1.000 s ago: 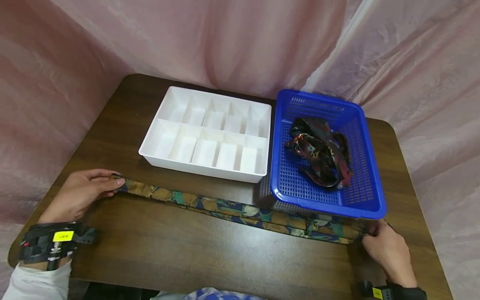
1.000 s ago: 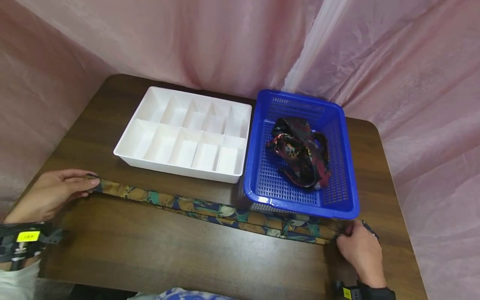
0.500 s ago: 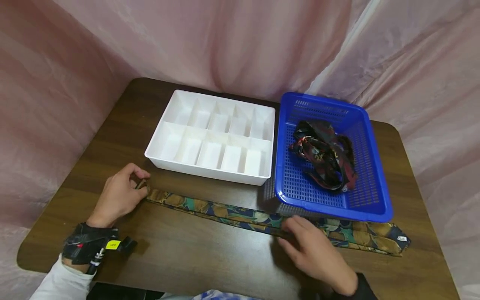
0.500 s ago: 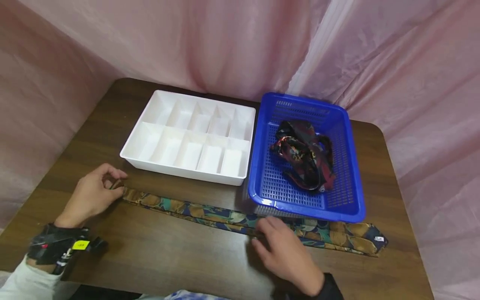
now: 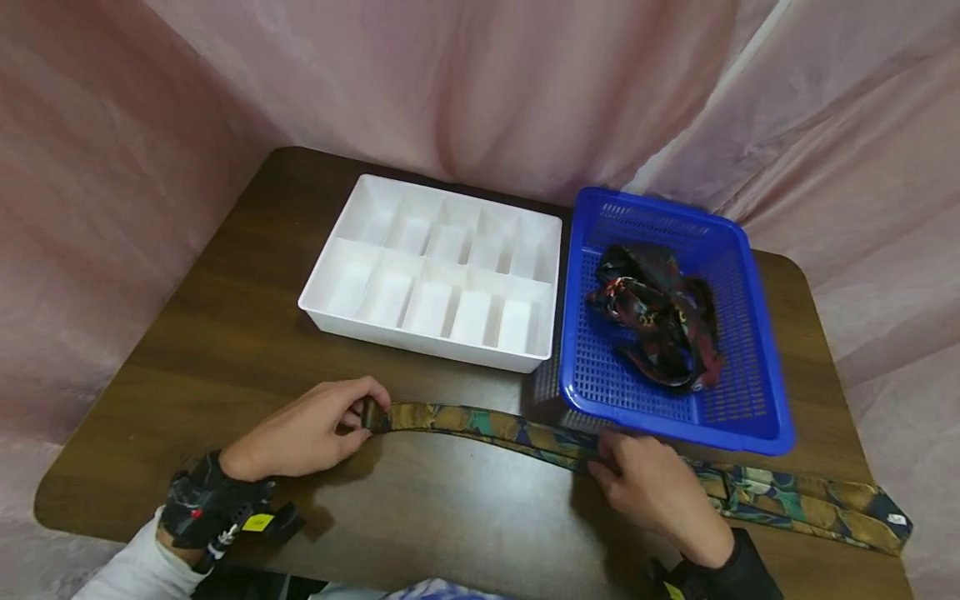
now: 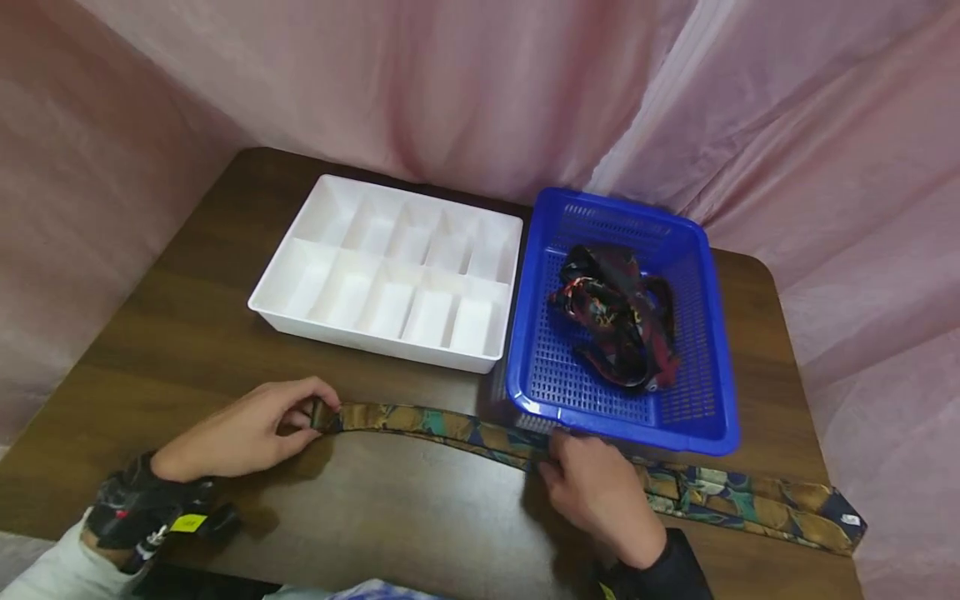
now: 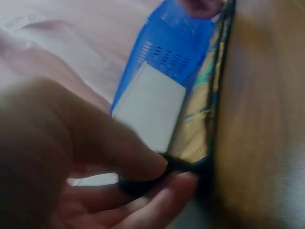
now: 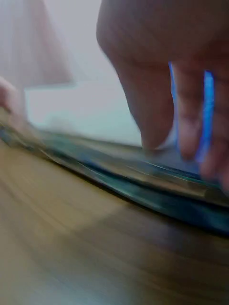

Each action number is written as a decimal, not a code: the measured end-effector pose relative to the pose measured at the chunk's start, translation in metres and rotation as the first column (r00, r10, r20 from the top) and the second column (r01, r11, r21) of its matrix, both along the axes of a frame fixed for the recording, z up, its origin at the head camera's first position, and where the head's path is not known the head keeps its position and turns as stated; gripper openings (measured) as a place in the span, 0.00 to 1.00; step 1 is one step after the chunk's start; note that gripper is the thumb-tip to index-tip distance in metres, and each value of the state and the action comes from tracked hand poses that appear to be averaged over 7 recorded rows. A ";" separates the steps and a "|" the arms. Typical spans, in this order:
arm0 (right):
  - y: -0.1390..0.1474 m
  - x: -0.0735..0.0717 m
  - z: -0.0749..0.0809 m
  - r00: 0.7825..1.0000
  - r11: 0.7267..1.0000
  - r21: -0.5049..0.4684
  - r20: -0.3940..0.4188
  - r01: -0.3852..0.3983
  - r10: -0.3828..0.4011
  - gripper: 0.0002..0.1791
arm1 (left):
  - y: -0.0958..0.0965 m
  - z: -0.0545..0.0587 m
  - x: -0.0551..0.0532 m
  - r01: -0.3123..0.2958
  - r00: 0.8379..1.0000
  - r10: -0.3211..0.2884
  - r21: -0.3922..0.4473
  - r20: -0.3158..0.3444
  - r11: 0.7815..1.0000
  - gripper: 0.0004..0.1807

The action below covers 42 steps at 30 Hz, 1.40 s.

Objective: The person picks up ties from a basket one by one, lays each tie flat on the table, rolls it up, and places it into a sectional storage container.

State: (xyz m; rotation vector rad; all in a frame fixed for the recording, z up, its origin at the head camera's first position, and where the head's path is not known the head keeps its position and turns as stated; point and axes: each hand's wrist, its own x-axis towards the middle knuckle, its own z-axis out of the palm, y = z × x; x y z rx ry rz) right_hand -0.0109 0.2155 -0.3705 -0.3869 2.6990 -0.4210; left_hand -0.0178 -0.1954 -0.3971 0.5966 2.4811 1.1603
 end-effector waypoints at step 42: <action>-0.223 -0.038 -0.043 0.975 0.874 -0.433 -0.125 -0.222 0.186 0.21 | 0.007 -0.012 0.010 -0.040 0.868 -0.064 -0.198 -0.492 0.979 0.28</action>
